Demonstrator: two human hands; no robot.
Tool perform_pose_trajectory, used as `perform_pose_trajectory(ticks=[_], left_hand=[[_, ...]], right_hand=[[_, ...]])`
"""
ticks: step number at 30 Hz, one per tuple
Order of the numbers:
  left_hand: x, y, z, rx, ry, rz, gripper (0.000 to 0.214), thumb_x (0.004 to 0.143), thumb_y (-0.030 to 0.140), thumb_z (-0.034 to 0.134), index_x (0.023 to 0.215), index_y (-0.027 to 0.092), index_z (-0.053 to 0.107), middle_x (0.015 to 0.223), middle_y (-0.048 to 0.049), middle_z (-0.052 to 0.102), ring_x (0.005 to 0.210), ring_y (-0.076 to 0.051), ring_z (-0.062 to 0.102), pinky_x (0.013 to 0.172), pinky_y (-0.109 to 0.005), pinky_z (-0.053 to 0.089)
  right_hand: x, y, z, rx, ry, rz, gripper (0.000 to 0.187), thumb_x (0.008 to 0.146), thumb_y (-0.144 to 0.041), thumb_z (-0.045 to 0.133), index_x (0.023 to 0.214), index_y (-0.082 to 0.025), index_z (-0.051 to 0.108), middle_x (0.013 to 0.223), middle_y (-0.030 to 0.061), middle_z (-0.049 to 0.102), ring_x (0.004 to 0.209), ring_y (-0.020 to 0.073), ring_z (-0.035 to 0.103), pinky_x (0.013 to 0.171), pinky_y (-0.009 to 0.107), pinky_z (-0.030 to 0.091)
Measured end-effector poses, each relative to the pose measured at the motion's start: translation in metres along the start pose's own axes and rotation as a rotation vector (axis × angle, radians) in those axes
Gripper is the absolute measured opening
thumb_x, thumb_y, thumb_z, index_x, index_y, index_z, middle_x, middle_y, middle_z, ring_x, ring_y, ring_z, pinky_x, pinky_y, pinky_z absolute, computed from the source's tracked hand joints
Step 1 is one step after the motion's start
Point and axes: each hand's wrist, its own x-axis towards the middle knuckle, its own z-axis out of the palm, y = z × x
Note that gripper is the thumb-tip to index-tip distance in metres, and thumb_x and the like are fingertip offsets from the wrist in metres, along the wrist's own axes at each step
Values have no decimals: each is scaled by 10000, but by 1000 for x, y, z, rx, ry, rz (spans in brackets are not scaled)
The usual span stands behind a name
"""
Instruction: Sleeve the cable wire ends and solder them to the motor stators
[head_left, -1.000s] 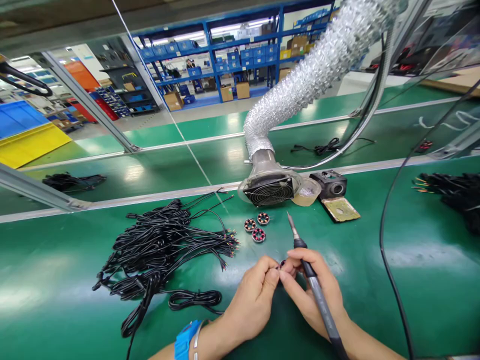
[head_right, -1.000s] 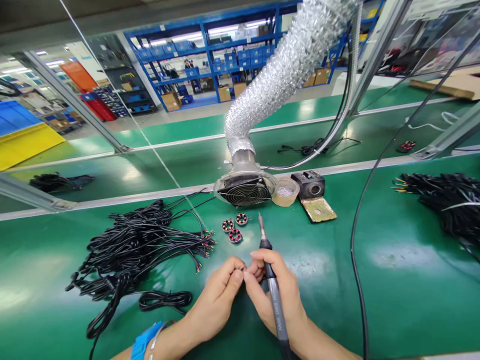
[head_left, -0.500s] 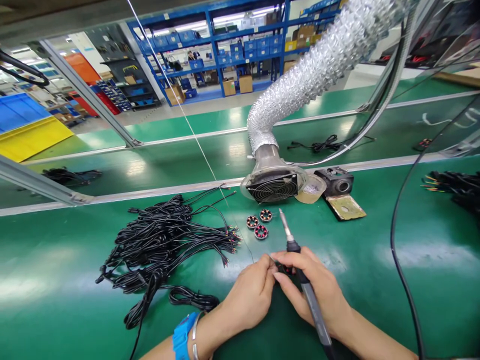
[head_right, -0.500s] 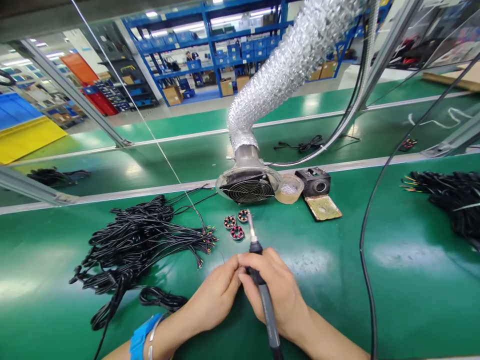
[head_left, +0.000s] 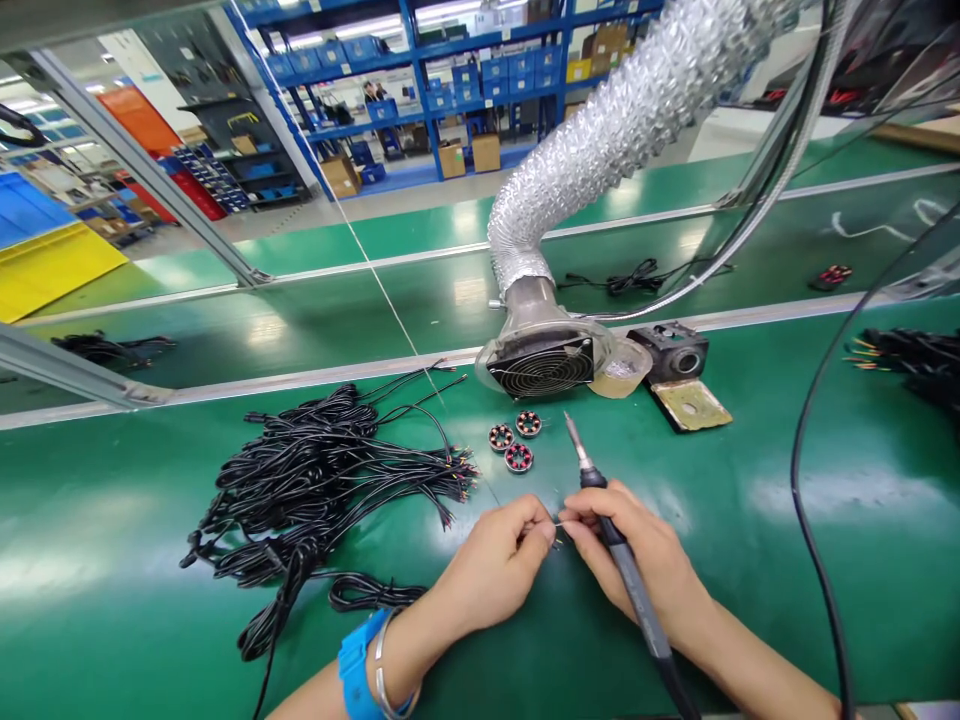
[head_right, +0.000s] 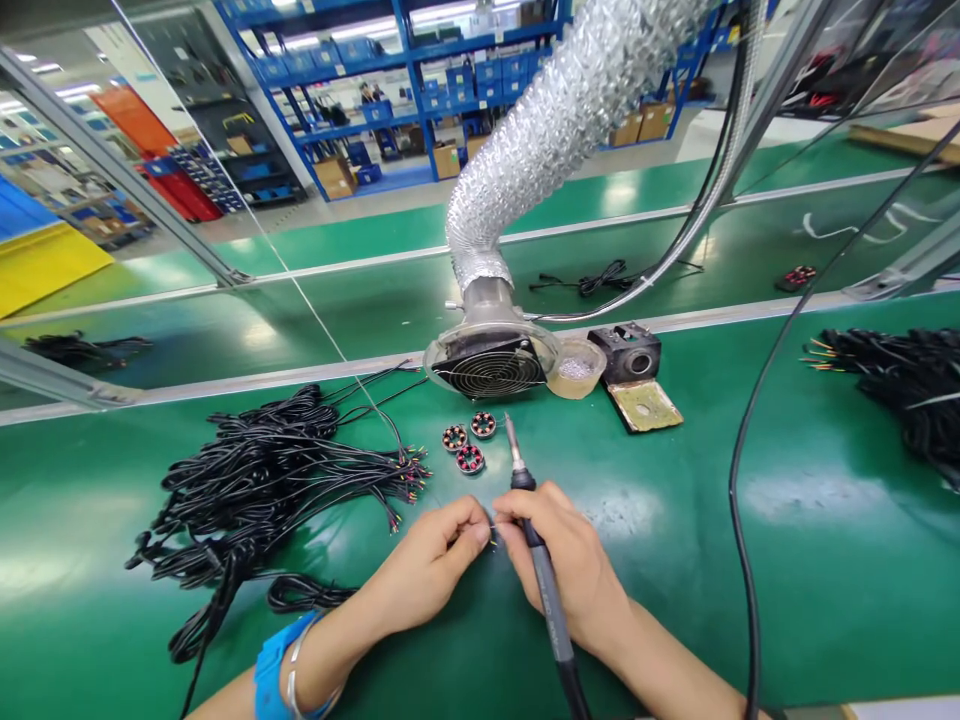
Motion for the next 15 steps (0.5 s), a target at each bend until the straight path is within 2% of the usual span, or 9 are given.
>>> perform_pose_trajectory(ticks=[3, 6, 9, 12, 15], left_hand=[[8, -5, 1, -83, 8, -16, 204, 939, 273, 442, 757, 189, 480, 651, 62, 427, 616, -113, 385, 581, -235, 299], [16, -11, 2, -111, 9, -31, 188, 911, 236, 435, 741, 182, 494, 656, 56, 447, 626, -113, 402, 601, -231, 318], [22, -14, 1, -116, -4, -40, 187, 892, 237, 444, 724, 179, 503, 657, 51, 461, 638, -115, 419, 614, -229, 332], [23, -15, 1, -102, 12, -54, 186, 886, 232, 439, 718, 181, 501, 651, 50, 466, 635, -117, 423, 612, -230, 329], [21, -15, 1, -76, 42, -62, 184, 884, 217, 433, 714, 184, 496, 652, 48, 471, 637, -120, 427, 616, -234, 325]], right_hand=[[-3, -1, -3, 7, 41, 48, 262, 932, -104, 546, 1148, -248, 580, 935, 23, 662, 803, 152, 630, 732, 264, 520], [-11, -4, -13, 44, 110, 144, 373, 950, -119, 528, 1284, -283, 553, 948, 15, 702, 812, 152, 658, 772, 270, 526], [-20, -8, -25, 89, 194, 162, 452, 932, -165, 564, 1366, -285, 527, 955, 27, 689, 760, 160, 643, 729, 288, 523], [-27, -10, -33, 129, 237, 168, 344, 912, -216, 580, 1247, -268, 641, 866, 29, 640, 654, 149, 579, 601, 278, 478], [-31, -13, -32, 191, 324, 347, 202, 905, -251, 586, 1081, -259, 685, 703, -13, 580, 505, 108, 478, 473, 237, 389]])
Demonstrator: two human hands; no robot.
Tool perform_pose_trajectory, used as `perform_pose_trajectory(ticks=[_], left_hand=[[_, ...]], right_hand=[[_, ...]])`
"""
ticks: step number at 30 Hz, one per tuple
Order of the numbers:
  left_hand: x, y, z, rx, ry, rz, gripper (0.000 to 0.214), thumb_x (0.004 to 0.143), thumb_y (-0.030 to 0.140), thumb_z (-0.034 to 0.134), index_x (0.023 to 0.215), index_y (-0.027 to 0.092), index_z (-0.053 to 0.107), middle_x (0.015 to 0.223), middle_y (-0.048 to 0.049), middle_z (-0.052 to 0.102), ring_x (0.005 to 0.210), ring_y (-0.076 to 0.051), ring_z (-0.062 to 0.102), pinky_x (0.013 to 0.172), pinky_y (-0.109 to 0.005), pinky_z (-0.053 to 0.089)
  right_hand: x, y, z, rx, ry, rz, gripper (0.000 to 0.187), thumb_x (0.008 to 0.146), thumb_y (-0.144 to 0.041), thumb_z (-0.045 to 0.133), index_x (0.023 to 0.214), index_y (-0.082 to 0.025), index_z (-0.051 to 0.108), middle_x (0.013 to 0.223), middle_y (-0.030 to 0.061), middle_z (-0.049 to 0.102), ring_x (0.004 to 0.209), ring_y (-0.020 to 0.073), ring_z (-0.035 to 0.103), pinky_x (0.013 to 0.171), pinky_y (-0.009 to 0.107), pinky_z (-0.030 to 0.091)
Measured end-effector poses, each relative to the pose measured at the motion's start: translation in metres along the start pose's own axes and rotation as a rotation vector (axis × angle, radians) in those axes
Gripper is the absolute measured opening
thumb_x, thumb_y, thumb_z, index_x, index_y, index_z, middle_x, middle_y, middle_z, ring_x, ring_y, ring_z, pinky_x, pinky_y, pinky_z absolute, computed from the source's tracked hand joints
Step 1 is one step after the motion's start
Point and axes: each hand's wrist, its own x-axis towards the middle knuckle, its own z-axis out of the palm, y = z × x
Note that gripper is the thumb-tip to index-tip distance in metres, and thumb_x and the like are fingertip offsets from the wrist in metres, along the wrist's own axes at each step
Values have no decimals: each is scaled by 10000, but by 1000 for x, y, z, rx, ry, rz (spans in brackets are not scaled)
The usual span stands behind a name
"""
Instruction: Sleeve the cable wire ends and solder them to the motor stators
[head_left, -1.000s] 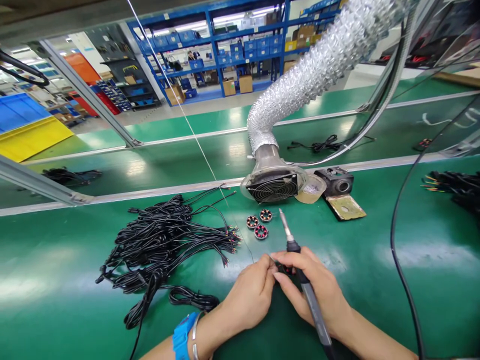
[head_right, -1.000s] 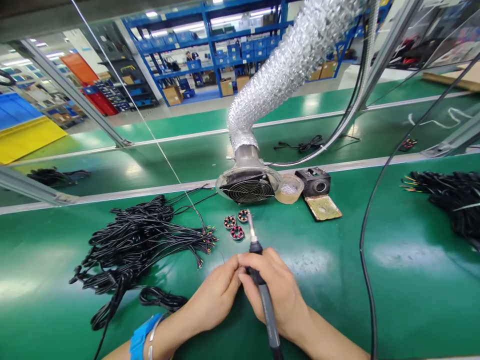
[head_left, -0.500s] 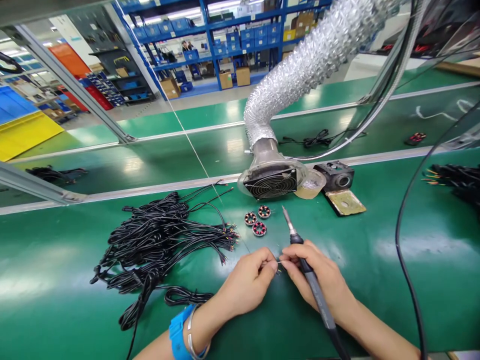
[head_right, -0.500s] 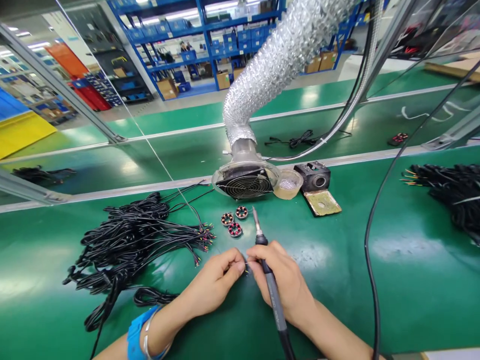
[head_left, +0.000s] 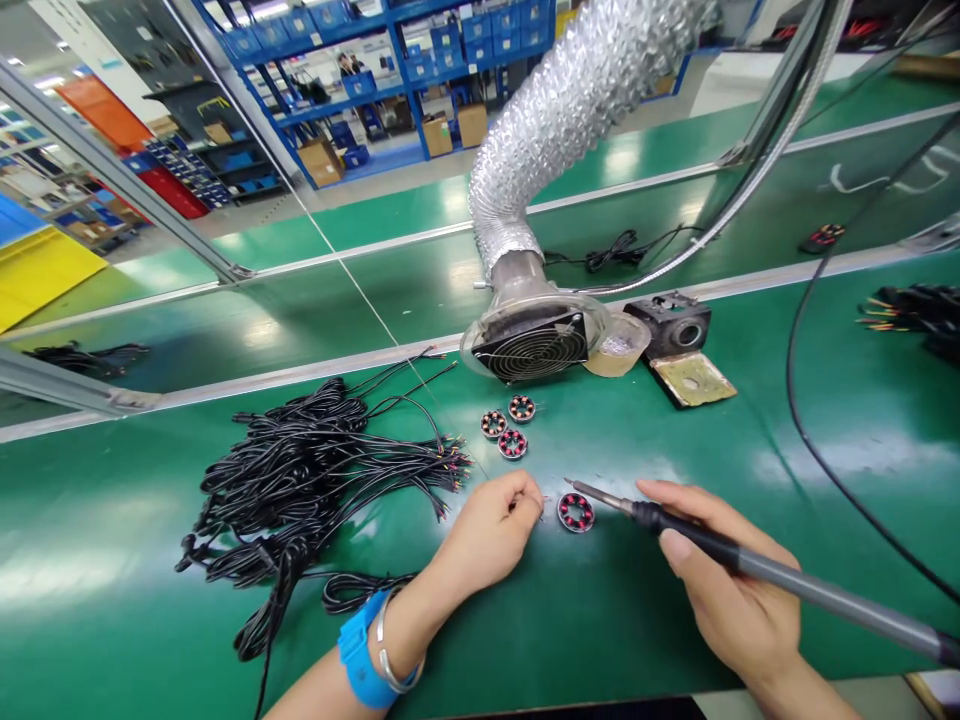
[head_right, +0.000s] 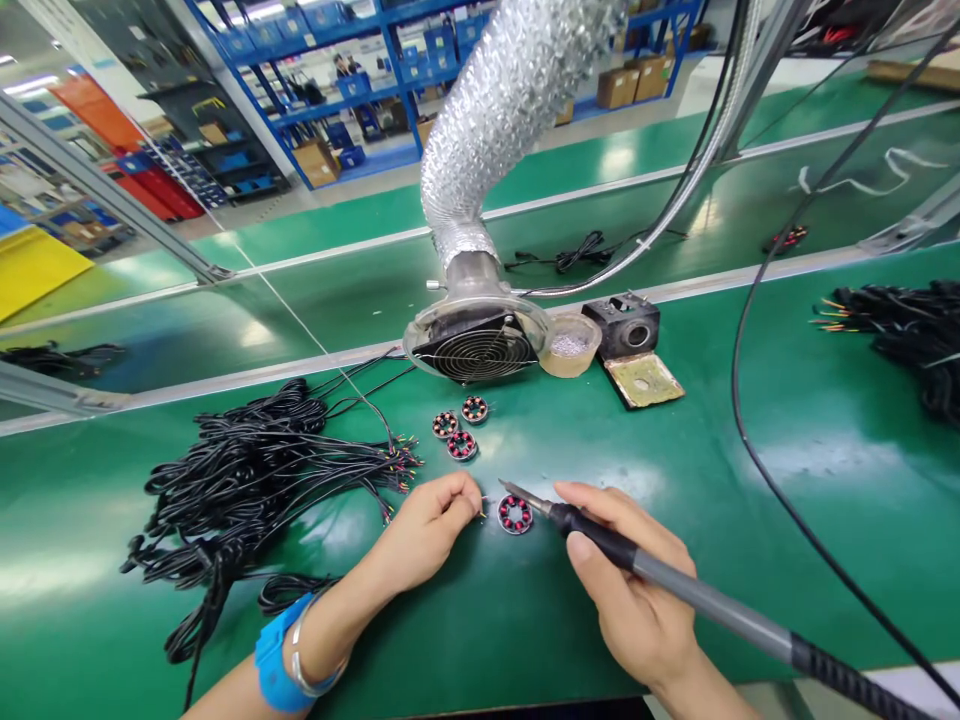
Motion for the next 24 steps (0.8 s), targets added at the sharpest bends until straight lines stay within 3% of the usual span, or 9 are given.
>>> perform_pose_trajectory(ticks=[3, 5, 24], left_hand=[[-2, 0, 0, 16, 8, 4, 188, 886, 218, 433, 710, 187, 491, 657, 46, 476, 644, -123, 434, 621, -236, 329], [-2, 1, 1, 21, 10, 5, 190, 892, 230, 435, 715, 189, 491, 655, 47, 470, 642, -123, 432, 619, -236, 329], [-2, 6, 2, 33, 1, -8, 216, 921, 261, 423, 731, 188, 495, 644, 50, 445, 626, -123, 412, 603, -231, 317]], right_hand=[[-2, -2, 6, 64, 77, 160, 100, 888, -268, 598, 968, -243, 652, 628, -37, 540, 461, 98, 444, 424, 216, 352], [-2, -3, 9, 56, 77, 186, 82, 875, -266, 601, 937, -236, 646, 624, -38, 544, 463, 100, 448, 423, 212, 358], [3, 7, 5, -92, -16, 39, 84, 879, -239, 603, 945, -211, 647, 616, -30, 576, 434, 106, 486, 403, 206, 406]])
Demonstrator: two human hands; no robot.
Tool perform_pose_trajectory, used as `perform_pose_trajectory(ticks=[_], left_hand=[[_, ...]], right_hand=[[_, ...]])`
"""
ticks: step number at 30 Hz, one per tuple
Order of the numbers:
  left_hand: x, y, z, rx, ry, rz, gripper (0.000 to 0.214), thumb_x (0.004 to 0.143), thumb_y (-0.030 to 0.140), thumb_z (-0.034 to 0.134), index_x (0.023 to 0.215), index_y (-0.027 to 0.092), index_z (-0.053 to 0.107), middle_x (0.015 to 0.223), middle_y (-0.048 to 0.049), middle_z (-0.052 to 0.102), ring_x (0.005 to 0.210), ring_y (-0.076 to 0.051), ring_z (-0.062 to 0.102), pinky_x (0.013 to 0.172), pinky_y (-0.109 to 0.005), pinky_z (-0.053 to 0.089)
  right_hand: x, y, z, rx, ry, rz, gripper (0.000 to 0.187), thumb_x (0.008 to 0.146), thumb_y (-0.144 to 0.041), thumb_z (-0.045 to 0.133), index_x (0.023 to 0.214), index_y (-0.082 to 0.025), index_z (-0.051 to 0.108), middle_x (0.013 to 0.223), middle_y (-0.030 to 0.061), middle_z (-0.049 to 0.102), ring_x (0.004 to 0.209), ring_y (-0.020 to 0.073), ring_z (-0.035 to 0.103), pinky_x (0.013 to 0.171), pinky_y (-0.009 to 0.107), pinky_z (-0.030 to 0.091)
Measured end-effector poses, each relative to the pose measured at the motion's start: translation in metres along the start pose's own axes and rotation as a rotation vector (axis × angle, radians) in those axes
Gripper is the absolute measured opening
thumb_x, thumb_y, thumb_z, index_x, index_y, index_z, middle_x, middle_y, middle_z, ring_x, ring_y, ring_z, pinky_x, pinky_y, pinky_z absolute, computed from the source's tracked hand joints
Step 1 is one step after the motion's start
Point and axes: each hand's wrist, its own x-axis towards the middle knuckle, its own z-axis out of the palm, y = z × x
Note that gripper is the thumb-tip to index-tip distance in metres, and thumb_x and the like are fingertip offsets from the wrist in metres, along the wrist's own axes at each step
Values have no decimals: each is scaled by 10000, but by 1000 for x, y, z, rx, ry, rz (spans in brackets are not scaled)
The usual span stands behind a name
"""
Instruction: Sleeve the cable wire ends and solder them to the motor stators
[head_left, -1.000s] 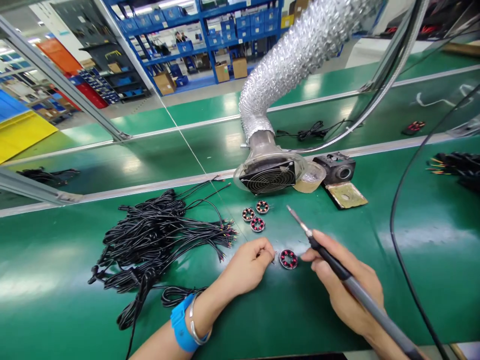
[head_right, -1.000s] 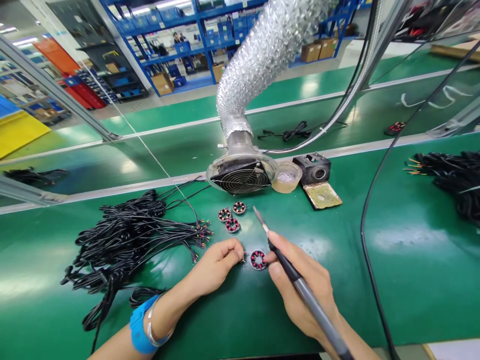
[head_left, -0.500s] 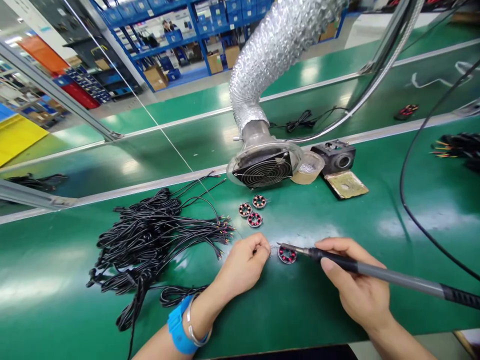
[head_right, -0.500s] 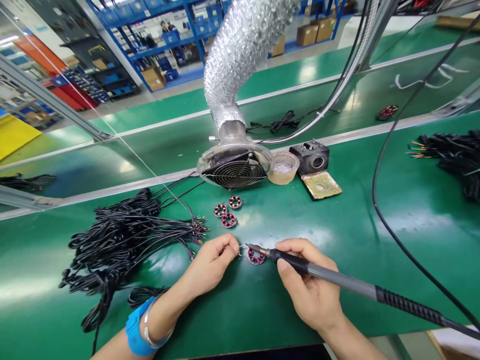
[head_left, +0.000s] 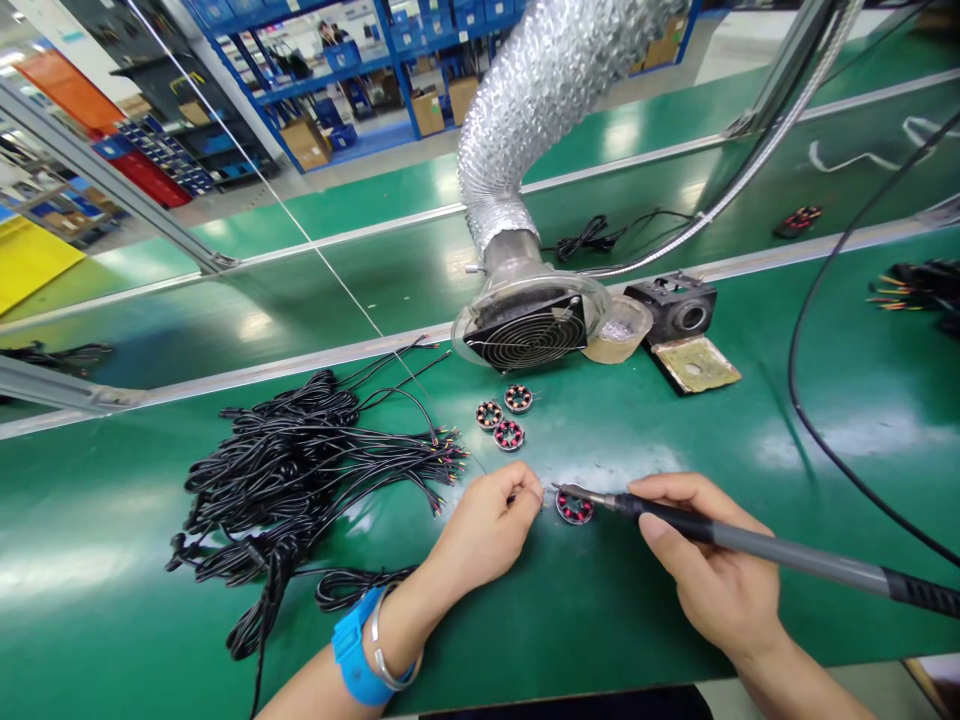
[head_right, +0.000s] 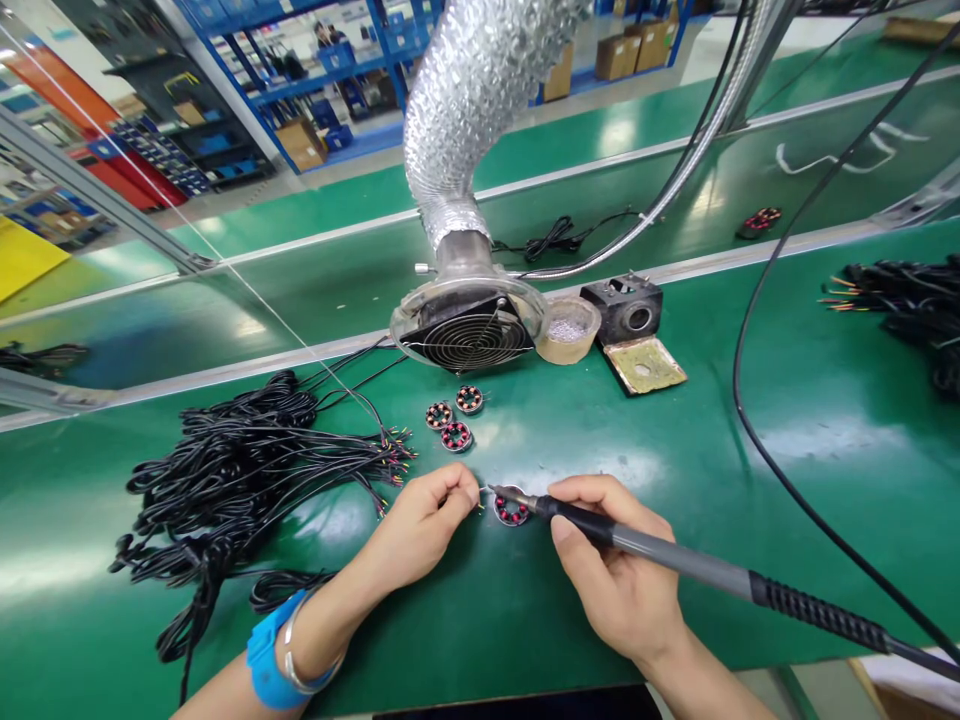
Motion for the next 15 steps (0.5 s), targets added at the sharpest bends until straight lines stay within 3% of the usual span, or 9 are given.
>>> perform_pose_trajectory(ticks=[9, 15], left_hand=[[0, 2, 0, 16, -9, -2, 203, 918, 247, 432, 735, 189, 499, 641, 55, 453, 627, -120, 416, 593, -226, 316], [0, 2, 0, 38, -7, -6, 226, 929, 267, 428, 729, 189, 499, 630, 53, 432, 613, -123, 406, 578, -230, 304]], right_hand=[[-3, -3, 4, -43, -10, -40, 100, 839, -207, 604, 926, -225, 650, 674, -19, 627, 416, 101, 470, 367, 216, 377], [-1, -3, 2, -78, -45, -172, 136, 832, -168, 595, 952, -216, 638, 742, 3, 632, 437, 106, 482, 387, 240, 374]])
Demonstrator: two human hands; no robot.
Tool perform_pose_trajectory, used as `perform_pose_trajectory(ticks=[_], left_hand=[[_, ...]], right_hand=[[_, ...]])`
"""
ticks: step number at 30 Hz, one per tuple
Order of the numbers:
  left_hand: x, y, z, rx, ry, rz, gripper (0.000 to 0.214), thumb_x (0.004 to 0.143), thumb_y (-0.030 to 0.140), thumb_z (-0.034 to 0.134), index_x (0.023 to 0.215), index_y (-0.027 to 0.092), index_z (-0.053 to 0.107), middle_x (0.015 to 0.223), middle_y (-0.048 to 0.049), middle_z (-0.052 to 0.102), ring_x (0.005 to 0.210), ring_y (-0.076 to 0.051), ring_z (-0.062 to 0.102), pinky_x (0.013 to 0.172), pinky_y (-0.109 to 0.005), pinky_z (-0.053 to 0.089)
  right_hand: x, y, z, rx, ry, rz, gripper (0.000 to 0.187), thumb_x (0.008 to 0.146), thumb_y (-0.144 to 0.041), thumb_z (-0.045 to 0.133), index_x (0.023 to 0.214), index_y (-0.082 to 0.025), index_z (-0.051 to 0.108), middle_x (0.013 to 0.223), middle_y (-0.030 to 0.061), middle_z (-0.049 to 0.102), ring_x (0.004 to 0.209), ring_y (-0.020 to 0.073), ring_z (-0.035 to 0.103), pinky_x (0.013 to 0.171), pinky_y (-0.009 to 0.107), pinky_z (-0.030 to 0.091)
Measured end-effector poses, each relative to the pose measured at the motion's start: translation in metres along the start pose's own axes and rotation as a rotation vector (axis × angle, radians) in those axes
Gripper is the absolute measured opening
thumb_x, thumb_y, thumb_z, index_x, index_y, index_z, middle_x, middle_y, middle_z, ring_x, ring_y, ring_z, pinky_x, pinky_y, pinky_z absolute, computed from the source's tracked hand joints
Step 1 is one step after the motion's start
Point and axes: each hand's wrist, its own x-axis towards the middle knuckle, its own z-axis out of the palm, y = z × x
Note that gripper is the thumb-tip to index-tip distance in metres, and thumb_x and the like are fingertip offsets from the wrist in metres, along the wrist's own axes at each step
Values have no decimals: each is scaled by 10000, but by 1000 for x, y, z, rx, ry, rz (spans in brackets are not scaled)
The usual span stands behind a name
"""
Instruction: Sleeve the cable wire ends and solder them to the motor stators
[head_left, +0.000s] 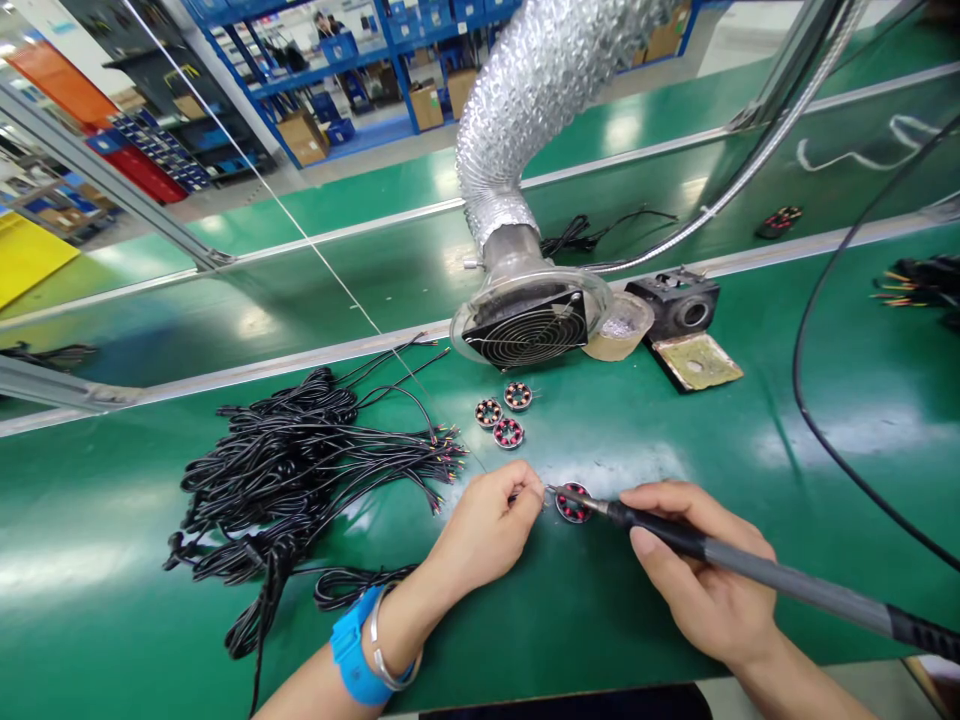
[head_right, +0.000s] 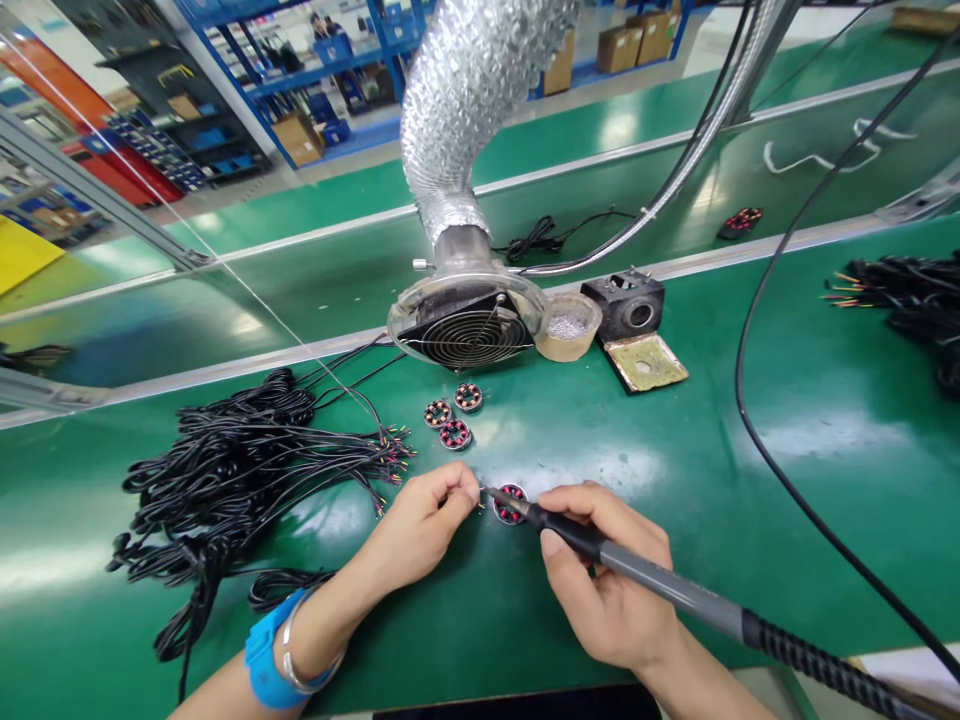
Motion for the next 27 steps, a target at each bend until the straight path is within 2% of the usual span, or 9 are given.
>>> perform_pose_trajectory(ticks=[5, 7, 11, 14, 17, 20, 23, 25, 27], left_hand=[[0, 1, -1, -5, -4, 16, 210, 916, 235, 425, 721, 190, 488, 640, 51, 444, 621, -123, 418, 600, -232, 318], [1, 1, -1, -11, -6, 17, 200, 911, 228, 428, 723, 191, 486, 639, 53, 442, 614, -120, 411, 604, -232, 321], [0, 2, -1, -23, -1, 10, 211, 914, 245, 423, 719, 191, 483, 633, 52, 434, 607, -120, 403, 600, -232, 322], [0, 3, -2, -27, -4, -4, 210, 910, 245, 425, 714, 191, 481, 633, 50, 444, 609, -121, 408, 601, -232, 324], [-1, 2, -3, -35, -16, -1, 208, 915, 250, 432, 724, 189, 487, 648, 47, 462, 623, -122, 419, 613, -232, 334], [0, 0, -3, -25, -34, 26, 238, 944, 283, 423, 732, 192, 480, 655, 45, 458, 635, -126, 418, 616, -235, 338], [0, -3, -4, -3, -47, 49, 249, 969, 303, 410, 763, 194, 498, 683, 35, 482, 655, -136, 437, 620, -243, 342], [-1, -3, -5, 13, -58, 62, 243, 980, 306, 403, 802, 192, 522, 717, 24, 516, 673, -144, 463, 629, -252, 349], [-4, -1, -7, 54, -68, 76, 233, 983, 311, 412, 814, 195, 522, 728, 20, 530, 680, -149, 479, 625, -257, 347]], right_hand=[[-2, -1, -1, 14, 27, 68, 127, 854, -186, 586, 967, -226, 629, 742, 12, 623, 454, 121, 473, 392, 259, 369], [-3, 1, -1, 20, 27, 64, 140, 856, -184, 584, 981, -229, 628, 749, 21, 623, 490, 139, 511, 397, 265, 370], [-4, 6, -3, 60, 41, 9, 162, 859, -185, 594, 1008, -235, 635, 774, 42, 639, 593, 184, 580, 459, 287, 423], [0, 4, -7, 87, 22, 30, 215, 888, -220, 594, 1097, -245, 640, 887, 52, 674, 649, 183, 619, 531, 293, 485], [15, -3, -5, 42, -112, 31, 295, 931, -221, 565, 1217, -271, 612, 922, 28, 703, 600, 140, 633, 561, 260, 525], [34, -5, 5, -28, -297, -103, 290, 933, -164, 549, 1191, -270, 631, 895, 16, 720, 668, 142, 670, 645, 248, 548], [45, 4, 20, -65, -456, -210, 303, 912, -112, 528, 1149, -256, 649, 917, 30, 714, 749, 158, 674, 693, 255, 542], [47, 11, 28, -77, -504, -243, 327, 898, -92, 523, 1156, -253, 644, 902, 29, 706, 751, 158, 663, 701, 256, 534], [45, 15, 32, -83, -493, -276, 331, 887, -87, 522, 1150, -249, 643, 871, 23, 693, 736, 156, 647, 698, 256, 520]])
